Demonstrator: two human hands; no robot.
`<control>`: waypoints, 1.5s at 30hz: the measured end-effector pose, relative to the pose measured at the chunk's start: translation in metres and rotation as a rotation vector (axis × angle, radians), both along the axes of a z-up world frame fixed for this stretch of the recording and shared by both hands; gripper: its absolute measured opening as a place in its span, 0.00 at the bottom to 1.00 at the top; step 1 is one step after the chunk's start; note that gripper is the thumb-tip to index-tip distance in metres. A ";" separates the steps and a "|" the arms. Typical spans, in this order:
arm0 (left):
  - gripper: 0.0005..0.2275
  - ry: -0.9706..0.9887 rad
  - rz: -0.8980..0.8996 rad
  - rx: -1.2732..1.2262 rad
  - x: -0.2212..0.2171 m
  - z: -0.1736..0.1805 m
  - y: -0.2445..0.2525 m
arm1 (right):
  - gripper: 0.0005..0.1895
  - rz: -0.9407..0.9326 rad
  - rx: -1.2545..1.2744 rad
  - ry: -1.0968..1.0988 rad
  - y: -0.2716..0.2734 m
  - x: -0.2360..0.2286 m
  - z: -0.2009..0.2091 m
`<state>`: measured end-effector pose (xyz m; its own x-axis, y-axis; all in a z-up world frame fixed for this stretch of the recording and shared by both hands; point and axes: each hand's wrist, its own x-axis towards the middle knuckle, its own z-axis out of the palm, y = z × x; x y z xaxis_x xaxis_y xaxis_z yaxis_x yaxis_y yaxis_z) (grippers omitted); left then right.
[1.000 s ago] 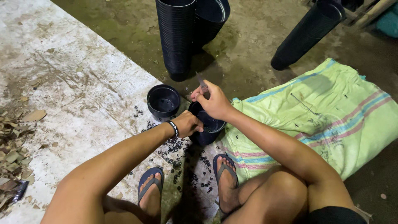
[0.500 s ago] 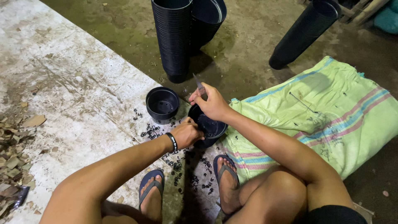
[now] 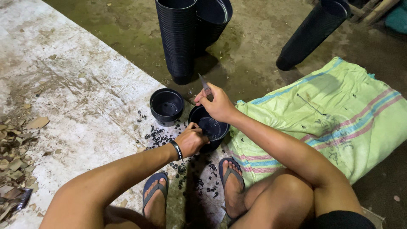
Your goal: The person sits on the floor and uses a knife to punch multiple holes into the bottom of black plastic pots. They handle each pot one at a time, rotate it to create several holes, and place the finished pot into a larger container.
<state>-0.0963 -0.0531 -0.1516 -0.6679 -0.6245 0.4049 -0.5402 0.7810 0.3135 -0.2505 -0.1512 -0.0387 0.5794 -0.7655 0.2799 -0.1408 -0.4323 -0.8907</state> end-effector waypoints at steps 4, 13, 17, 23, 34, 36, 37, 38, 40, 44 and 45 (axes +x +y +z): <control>0.06 -0.013 0.031 -0.118 -0.008 0.020 -0.001 | 0.05 -0.004 0.011 -0.020 0.000 0.001 0.003; 0.06 0.515 0.395 0.087 0.017 0.089 0.000 | 0.06 -0.236 -0.424 -0.111 -0.009 -0.013 0.037; 0.12 0.840 0.616 0.261 0.064 0.084 -0.022 | 0.08 -0.329 -0.383 -0.185 -0.012 -0.025 0.046; 0.12 1.564 0.523 0.504 0.116 0.054 -0.045 | 0.16 -0.056 -0.234 -0.006 0.003 -0.031 0.049; 0.10 1.776 0.445 0.720 0.098 0.053 -0.041 | 0.62 -0.003 -0.482 0.134 0.034 -0.002 0.052; 0.11 1.737 0.487 0.756 0.100 0.056 -0.039 | 0.61 -0.012 -0.430 0.160 0.031 -0.006 0.053; 0.11 1.717 0.507 0.774 0.101 0.058 -0.038 | 0.61 0.015 -0.420 0.148 0.029 -0.007 0.053; 0.12 1.713 0.501 0.778 0.102 0.059 -0.038 | 0.60 0.042 -0.409 0.137 0.027 -0.008 0.052; 0.12 1.704 0.493 0.791 0.104 0.061 -0.036 | 0.56 0.105 -0.417 0.098 0.024 -0.011 0.051; 0.12 1.754 0.453 0.846 0.102 0.059 -0.033 | 0.49 0.183 -0.454 0.026 0.024 -0.013 0.049; 0.12 1.760 0.445 0.849 0.101 0.058 -0.034 | 0.50 0.185 -0.454 0.017 0.024 -0.012 0.050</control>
<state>0.0048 -0.0871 -0.0939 0.2826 -0.9527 -0.1117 0.6364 0.0991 0.7649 -0.2626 -0.1269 0.0110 0.7018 -0.4523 0.5504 -0.0382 -0.7954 -0.6049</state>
